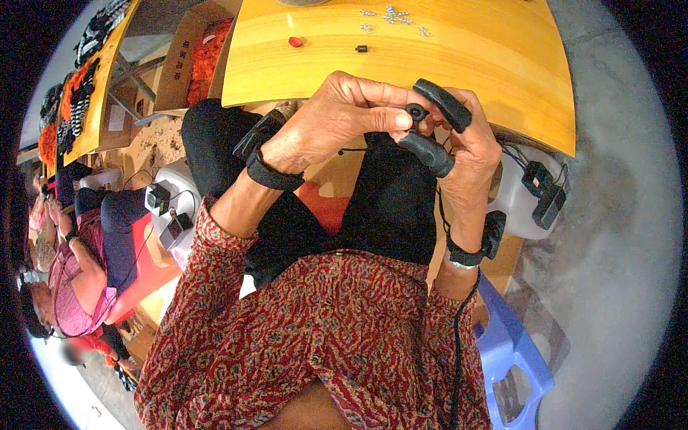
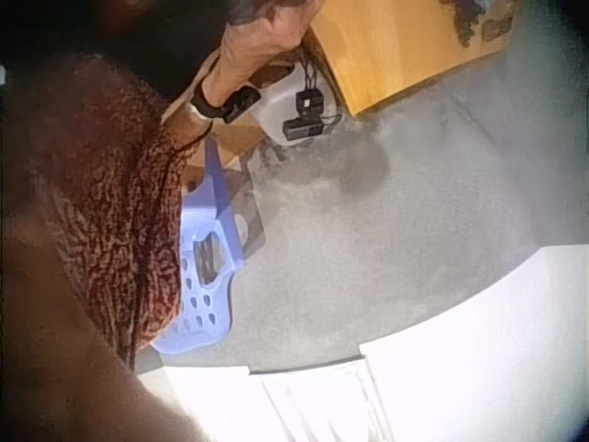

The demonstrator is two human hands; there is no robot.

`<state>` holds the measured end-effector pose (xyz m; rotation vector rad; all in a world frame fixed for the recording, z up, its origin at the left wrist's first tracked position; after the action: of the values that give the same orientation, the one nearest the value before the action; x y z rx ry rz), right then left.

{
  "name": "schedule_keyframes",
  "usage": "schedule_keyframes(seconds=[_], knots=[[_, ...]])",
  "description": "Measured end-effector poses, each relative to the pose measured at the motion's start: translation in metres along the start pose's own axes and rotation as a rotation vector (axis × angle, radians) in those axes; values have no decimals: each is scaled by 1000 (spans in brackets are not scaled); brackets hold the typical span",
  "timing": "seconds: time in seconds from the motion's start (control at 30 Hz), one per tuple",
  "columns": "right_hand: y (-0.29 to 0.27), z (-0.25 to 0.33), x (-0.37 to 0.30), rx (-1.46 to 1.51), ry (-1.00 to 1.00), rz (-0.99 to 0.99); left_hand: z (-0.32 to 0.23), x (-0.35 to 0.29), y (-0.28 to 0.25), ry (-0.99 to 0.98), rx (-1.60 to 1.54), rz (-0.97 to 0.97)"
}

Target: The person assembles small black plastic components with metallic fasteners by hand.

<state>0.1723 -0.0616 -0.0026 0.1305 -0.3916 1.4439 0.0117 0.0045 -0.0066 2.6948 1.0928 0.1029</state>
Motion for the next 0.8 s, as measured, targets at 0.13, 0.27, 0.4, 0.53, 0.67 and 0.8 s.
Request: schedule_keyframes(seconds=[0.13, 0.27, 0.4, 0.53, 0.67, 0.8], knots=[[1, 3, 0, 21, -9, -9, -1, -2, 1, 4, -54, 9], [4, 6, 1, 92, 21, -33, 1, -2, -1, -11, -68, 11], [5, 8, 2, 54, 20, -58, 2, -2, 0, -8, -57, 6], [6, 9, 3, 78, 31, -38, 3, -2, -1, -27, -107, 11], [2, 6, 1, 49, 12, 1, 7, 0, -3, -18, -134, 48], [2, 5, 1, 36, 16, 13, 9, -1, -4, -35, -194, 66]])
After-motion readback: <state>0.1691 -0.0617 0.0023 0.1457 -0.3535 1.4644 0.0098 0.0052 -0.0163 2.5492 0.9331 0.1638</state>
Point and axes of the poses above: each hand's wrist, its own x-axis towards the middle knuckle, its own y-axis out of the palm, z = x × y, the point moved 1 cm from there along x, towards the middle knuckle, and after that the axes turned 10 degrees about x, right-handed, at the moved point
